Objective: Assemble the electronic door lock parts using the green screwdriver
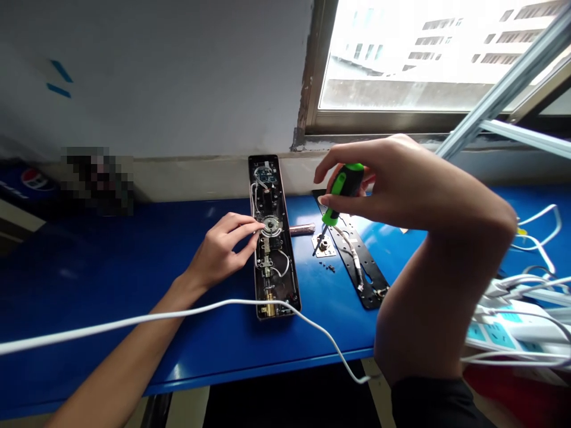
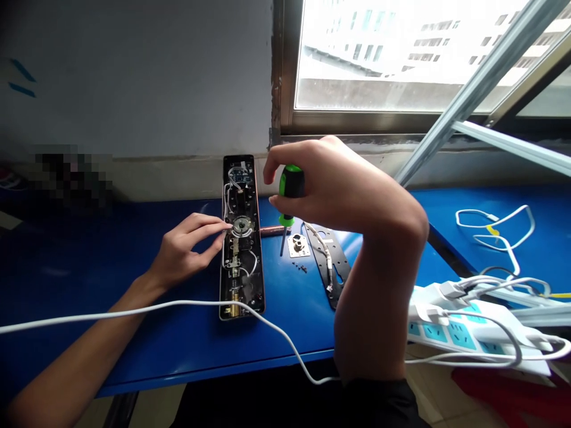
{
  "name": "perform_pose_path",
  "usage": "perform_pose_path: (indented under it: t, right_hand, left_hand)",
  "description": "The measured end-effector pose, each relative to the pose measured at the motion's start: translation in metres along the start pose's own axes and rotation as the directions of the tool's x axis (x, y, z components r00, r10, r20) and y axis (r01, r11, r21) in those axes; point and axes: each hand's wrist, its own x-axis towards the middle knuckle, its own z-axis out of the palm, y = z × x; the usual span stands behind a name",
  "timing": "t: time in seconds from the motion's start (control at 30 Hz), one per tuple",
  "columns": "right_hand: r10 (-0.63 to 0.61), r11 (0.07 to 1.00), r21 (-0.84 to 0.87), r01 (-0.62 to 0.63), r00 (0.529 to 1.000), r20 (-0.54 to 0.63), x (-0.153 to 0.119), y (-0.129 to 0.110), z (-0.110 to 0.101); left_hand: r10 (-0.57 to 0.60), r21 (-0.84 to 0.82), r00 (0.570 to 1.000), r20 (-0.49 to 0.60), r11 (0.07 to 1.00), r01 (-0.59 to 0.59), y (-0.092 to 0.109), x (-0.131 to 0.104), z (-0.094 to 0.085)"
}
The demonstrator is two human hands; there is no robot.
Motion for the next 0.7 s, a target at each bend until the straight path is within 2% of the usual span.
perform_pose_path:
  t: [0.17, 0.3, 0.43, 0.57, 0.7]
  right_hand:
    - [-0.007, 0.999, -0.038, 0.008, 1.000, 0.003, 0.000, -0.005, -0.001]
    - [-0.008, 1.000, -0.007, 0.009, 1.000, 0.020, -0.002, -0.010, -0.003]
    - [0.009, 1.000, 0.003, -0.009, 0.998, 0.062, -0.003, -0.014, -0.003]
    - [0.023, 1.000, 0.007, -0.023, 0.999, 0.040, -0.001, -0.019, -0.001]
    - [0.054, 0.997, 0.048, -0.056, 0.998, 0.037, 0.001, -0.022, 0.002]
  left_hand:
    - [-0.007, 0.009, 1.000, 0.004, 1.000, 0.007, 0.000, -0.001, 0.000]
    - [-0.029, 0.008, 0.999, 0.020, 1.000, 0.029, 0.001, -0.002, 0.001]
    - [0.005, -0.026, 1.000, 0.021, 1.000, -0.004, 0.002, -0.004, 0.005]
    - [0.045, -0.036, 0.999, 0.016, 0.998, -0.044, 0.003, -0.003, 0.009]
    - [0.015, -0.036, 1.000, 0.026, 0.999, -0.014, 0.004, -0.002, 0.008]
